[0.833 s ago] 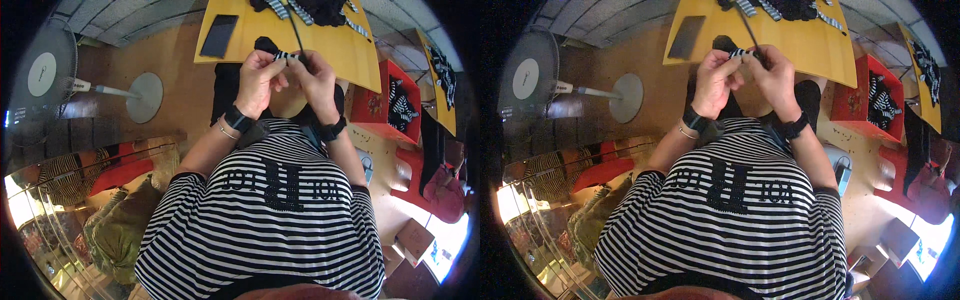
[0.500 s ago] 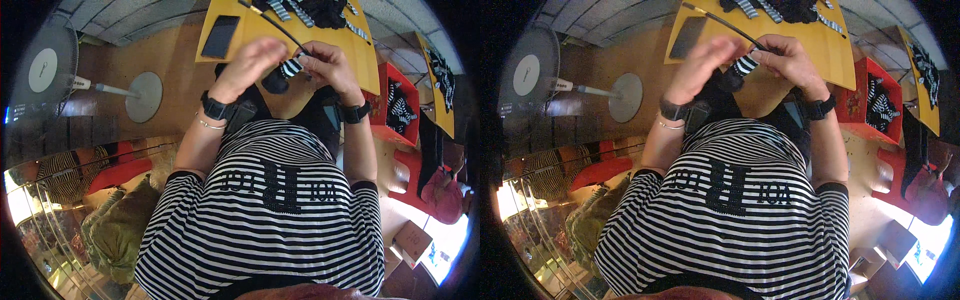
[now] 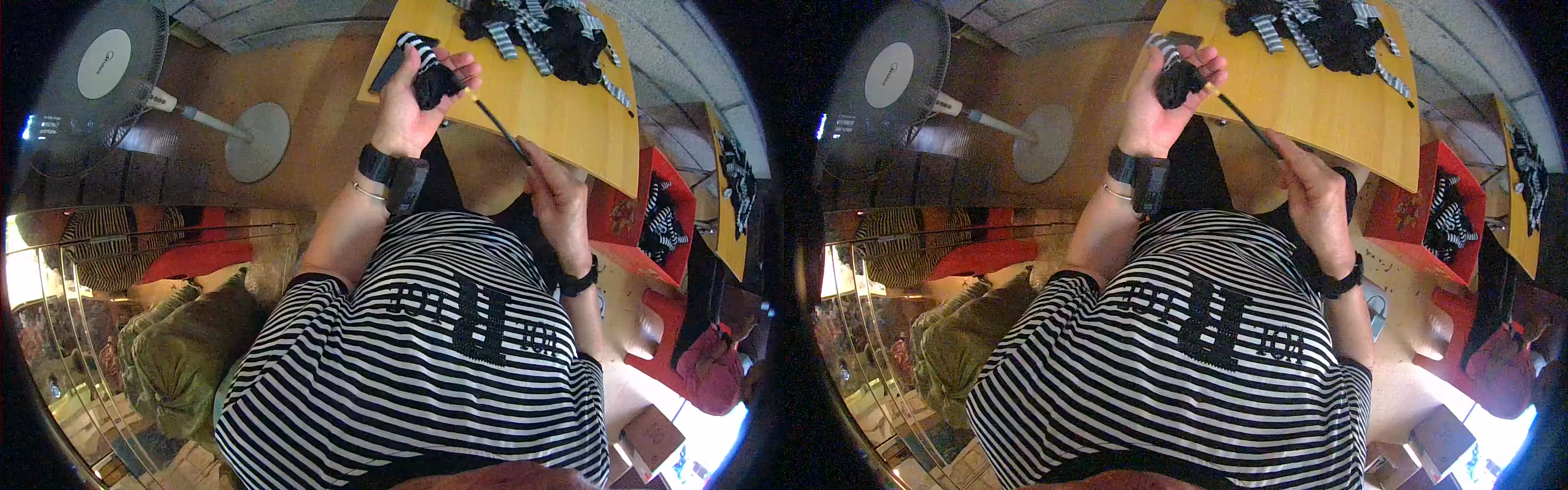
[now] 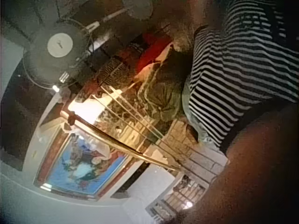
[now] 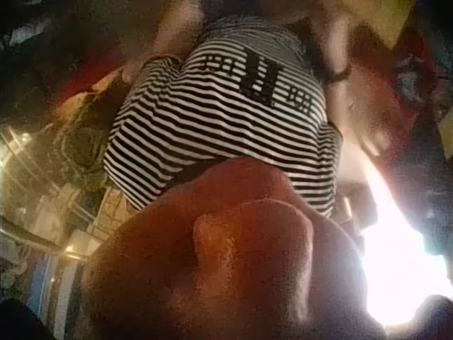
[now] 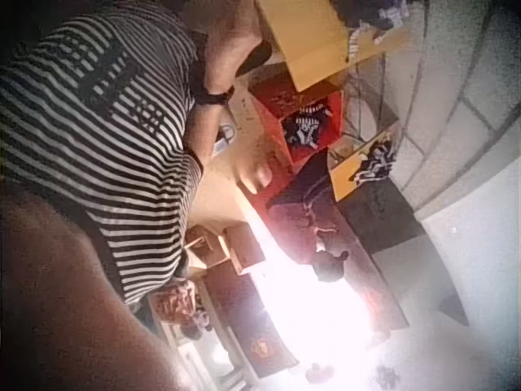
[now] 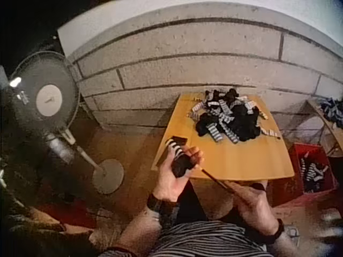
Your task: Preparing and loading striped socks or sleeves onto a thin rod for processing.
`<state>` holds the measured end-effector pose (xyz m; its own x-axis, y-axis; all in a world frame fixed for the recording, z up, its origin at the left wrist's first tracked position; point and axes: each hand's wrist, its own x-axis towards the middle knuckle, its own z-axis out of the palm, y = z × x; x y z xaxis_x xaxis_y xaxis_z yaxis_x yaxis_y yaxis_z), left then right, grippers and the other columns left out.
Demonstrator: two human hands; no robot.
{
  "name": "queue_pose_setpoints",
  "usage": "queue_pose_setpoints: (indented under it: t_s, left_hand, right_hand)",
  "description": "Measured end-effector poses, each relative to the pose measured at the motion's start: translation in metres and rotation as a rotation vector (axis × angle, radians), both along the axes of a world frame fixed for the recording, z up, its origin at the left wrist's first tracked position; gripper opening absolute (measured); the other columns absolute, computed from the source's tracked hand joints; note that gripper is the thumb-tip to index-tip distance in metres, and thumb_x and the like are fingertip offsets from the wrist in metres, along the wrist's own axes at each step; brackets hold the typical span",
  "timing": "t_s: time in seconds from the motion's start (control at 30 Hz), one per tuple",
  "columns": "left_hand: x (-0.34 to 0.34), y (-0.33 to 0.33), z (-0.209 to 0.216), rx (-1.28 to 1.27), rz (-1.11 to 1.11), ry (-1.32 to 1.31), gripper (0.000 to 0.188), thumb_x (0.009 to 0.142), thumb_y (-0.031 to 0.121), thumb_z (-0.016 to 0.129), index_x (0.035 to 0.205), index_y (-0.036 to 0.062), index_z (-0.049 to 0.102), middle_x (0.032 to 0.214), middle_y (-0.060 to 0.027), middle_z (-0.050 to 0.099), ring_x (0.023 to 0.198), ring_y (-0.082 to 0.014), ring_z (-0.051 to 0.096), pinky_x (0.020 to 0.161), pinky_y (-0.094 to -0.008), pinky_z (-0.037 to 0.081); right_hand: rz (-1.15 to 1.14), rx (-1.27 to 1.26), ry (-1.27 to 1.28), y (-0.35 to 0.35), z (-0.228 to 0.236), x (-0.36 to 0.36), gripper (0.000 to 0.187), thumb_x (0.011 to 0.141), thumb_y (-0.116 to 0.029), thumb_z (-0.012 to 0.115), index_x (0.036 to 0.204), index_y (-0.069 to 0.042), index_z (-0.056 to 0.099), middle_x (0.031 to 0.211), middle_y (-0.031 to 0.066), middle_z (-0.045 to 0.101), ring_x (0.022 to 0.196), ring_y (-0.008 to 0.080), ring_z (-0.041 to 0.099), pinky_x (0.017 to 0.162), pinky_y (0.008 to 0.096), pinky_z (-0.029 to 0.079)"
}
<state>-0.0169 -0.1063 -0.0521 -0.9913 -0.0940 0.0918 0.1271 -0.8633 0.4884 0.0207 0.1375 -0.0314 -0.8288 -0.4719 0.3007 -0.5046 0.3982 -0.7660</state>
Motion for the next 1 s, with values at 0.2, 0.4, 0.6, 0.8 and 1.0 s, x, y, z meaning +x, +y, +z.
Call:
queue_pose_setpoints:
  t_s: [0.2,0.4,0.6,0.8,1.0]
  left_hand:
    - [0.001,0.022,0.005,0.012,0.070,-0.009,0.045,0.098,0.045,0.042,0.100,0.0014,0.054,0.097,-0.0218,0.064,0.092,-0.0380,0.064,0.085,-0.0505,0.052]
    - [0.004,0.036,0.011,-0.163,0.285,-0.096,0.037,0.098,0.043,0.043,0.094,0.0064,0.051,0.076,-0.0100,0.059,0.070,-0.0318,0.064,0.067,-0.0477,0.054]
    - [-0.002,0.045,0.020,-0.183,0.347,-0.039,0.041,0.100,0.046,0.038,0.090,0.0072,0.046,0.062,-0.0064,0.052,0.054,-0.0275,0.061,0.052,-0.0414,0.054]
    - [-0.001,0.037,0.026,-0.270,0.283,0.056,0.041,0.099,0.046,0.040,0.090,0.0071,0.048,0.068,-0.0070,0.054,0.063,-0.0277,0.061,0.062,-0.0438,0.054]
    - [-0.005,0.015,0.035,-0.345,0.258,0.062,0.031,0.096,0.030,0.052,0.102,0.0004,0.056,0.108,-0.0189,0.062,0.101,-0.0334,0.061,0.088,-0.0501,0.051]
  right_hand:
    - [0.014,0.132,0.130,-0.012,0.009,0.006,0.062,0.070,0.014,0.052,0.127,-0.012,0.057,0.077,0.0181,0.059,0.070,0.0350,0.061,0.064,0.0401,0.051]
    - [-0.048,0.232,0.181,-0.031,0.012,0.012,0.058,0.073,0.014,0.049,0.126,-0.008,0.057,0.079,0.0176,0.061,0.071,0.0305,0.064,0.068,0.0370,0.052]
    - [-0.011,0.044,0.182,-0.044,0.004,0.003,0.059,0.071,0.013,0.050,0.127,-0.005,0.055,0.082,0.0229,0.061,0.075,0.0384,0.063,0.066,0.0416,0.051]
    - [-0.041,-0.097,0.109,-0.061,0.003,-0.003,0.044,0.078,0.010,0.053,0.120,-0.002,0.060,0.078,0.0222,0.063,0.074,0.0364,0.065,0.067,0.0385,0.051]
    - [-0.021,-0.088,-0.025,-0.054,0.009,-0.006,0.036,0.082,0.008,0.054,0.116,-0.003,0.063,0.082,0.0218,0.065,0.077,0.0338,0.067,0.069,0.0359,0.052]
